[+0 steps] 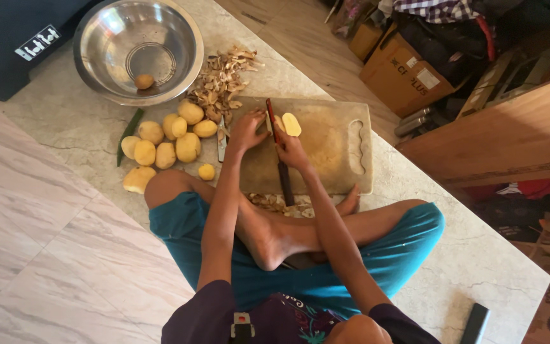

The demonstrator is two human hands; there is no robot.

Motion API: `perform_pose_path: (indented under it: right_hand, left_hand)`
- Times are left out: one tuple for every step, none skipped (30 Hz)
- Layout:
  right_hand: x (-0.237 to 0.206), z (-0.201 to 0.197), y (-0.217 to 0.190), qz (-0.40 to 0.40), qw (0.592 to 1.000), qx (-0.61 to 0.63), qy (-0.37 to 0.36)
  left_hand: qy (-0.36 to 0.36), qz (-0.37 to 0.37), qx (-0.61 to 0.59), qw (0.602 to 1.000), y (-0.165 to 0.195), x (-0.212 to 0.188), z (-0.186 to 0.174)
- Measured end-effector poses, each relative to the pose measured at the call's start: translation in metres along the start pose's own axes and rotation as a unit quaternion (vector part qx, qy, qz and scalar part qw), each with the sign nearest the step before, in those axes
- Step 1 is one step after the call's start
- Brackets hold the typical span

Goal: The person sits on the floor and slices peeled potatoes into wedges using a knife on a cutting board. The person places the cut potato pieces into a metal bowl.

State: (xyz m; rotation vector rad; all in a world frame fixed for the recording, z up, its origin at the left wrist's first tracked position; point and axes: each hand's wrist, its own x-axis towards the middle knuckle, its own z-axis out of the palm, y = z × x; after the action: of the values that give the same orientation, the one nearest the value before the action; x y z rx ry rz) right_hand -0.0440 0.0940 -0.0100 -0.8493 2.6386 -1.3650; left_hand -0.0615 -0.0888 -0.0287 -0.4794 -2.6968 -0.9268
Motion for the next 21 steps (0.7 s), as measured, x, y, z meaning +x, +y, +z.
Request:
perform_pose_path:
  right_hand:
    - [0.001, -0.001, 0.000, -0.001, 1.000, 0.002, -0.006]
    - [0.002, -0.002, 0.001, 0.020, 1.000, 0.000, -0.019]
    - [0.003, -0.002, 0.000, 0.042, 0.999, -0.001, -0.032]
    - [0.004, -0.003, -0.001, 0.063, 0.997, -0.002, -0.046]
    - [0.005, -0.003, -0.002, 0.061, 0.997, -0.002, -0.043]
    - [0.005, -0.003, -0.003, 0.058, 0.997, -0.002, -0.042]
    - [0.006, -0.004, -0.005, 0.055, 0.998, -0.003, -0.040]
    - [0.008, -0.004, -0.007, 0.042, 0.998, -0.004, -0.037]
    - [0.009, -0.005, -0.009, 0.028, 0.999, -0.005, -0.035]
    - [0.012, -0.005, -0.012, 0.015, 0.999, -0.006, -0.032]
    - [0.013, -0.005, -0.014, 0.012, 1.000, -0.004, -0.026]
    - [0.015, -0.005, -0.016, 0.011, 1.000, -0.003, -0.021]
    - [0.017, -0.004, -0.019, 0.009, 1.000, -0.001, -0.016]
    - [0.021, -0.004, -0.021, 0.001, 1.000, -0.015, -0.005]
    - [0.024, -0.003, -0.023, -0.006, 1.000, -0.028, 0.005]
    - [0.026, -0.001, -0.025, -0.013, 0.999, -0.040, 0.016]
    - [0.028, -0.001, -0.027, -0.013, 0.998, -0.059, 0.017]
    - [0.030, 0.001, -0.030, -0.013, 0.997, -0.078, 0.017]
    - [0.031, 0.003, -0.033, -0.012, 0.995, -0.095, 0.018]
    - [0.030, 0.002, -0.035, 0.004, 0.997, -0.082, 0.016]
    - [0.028, 0.003, -0.036, 0.019, 0.997, -0.068, 0.015]
  left_hand:
    - [0.000, 0.000, 0.003, 1.000, 0.000, 0.000, 0.001]
    - [0.000, 0.007, 0.005, 1.000, -0.001, 0.000, 0.001]
    - [0.001, 0.013, 0.008, 1.000, -0.001, 0.000, 0.001]
    - [0.001, 0.019, 0.010, 1.000, -0.002, 0.000, 0.002]
    - [-0.002, 0.018, 0.010, 1.000, -0.002, 0.000, 0.002]
    - [-0.005, 0.016, 0.010, 1.000, -0.002, 0.000, 0.002]
    - [-0.008, 0.015, 0.010, 1.000, -0.003, 0.000, 0.002]
    - [-0.014, 0.012, 0.014, 1.000, -0.002, 0.000, 0.002]
    - [-0.020, 0.009, 0.018, 1.000, -0.002, 0.000, 0.001]
    - [-0.026, 0.006, 0.023, 0.999, -0.003, 0.000, 0.001]
    - [-0.028, 0.006, 0.024, 0.999, -0.002, 0.000, 0.001]
    - [-0.031, 0.006, 0.024, 0.999, -0.002, 0.000, 0.001]
    - [-0.034, 0.006, 0.025, 0.999, -0.002, 0.000, 0.001]
    - [-0.038, 0.001, 0.023, 0.999, -0.002, 0.000, 0.001]
    - [-0.043, -0.004, 0.021, 0.999, -0.002, 0.000, 0.001]
    - [-0.049, -0.008, 0.020, 0.999, -0.001, -0.001, 0.001]
    - [-0.043, -0.007, 0.020, 0.999, -0.001, 0.000, 0.001]
    - [-0.037, -0.005, 0.021, 0.999, 0.000, -0.001, 0.001]
    - [-0.033, -0.004, 0.022, 0.999, 0.001, -0.002, 0.000]
    - [-0.041, -0.005, 0.022, 0.999, 0.002, -0.002, 0.000]
    - [-0.048, -0.007, 0.024, 0.999, 0.002, -0.002, -0.002]
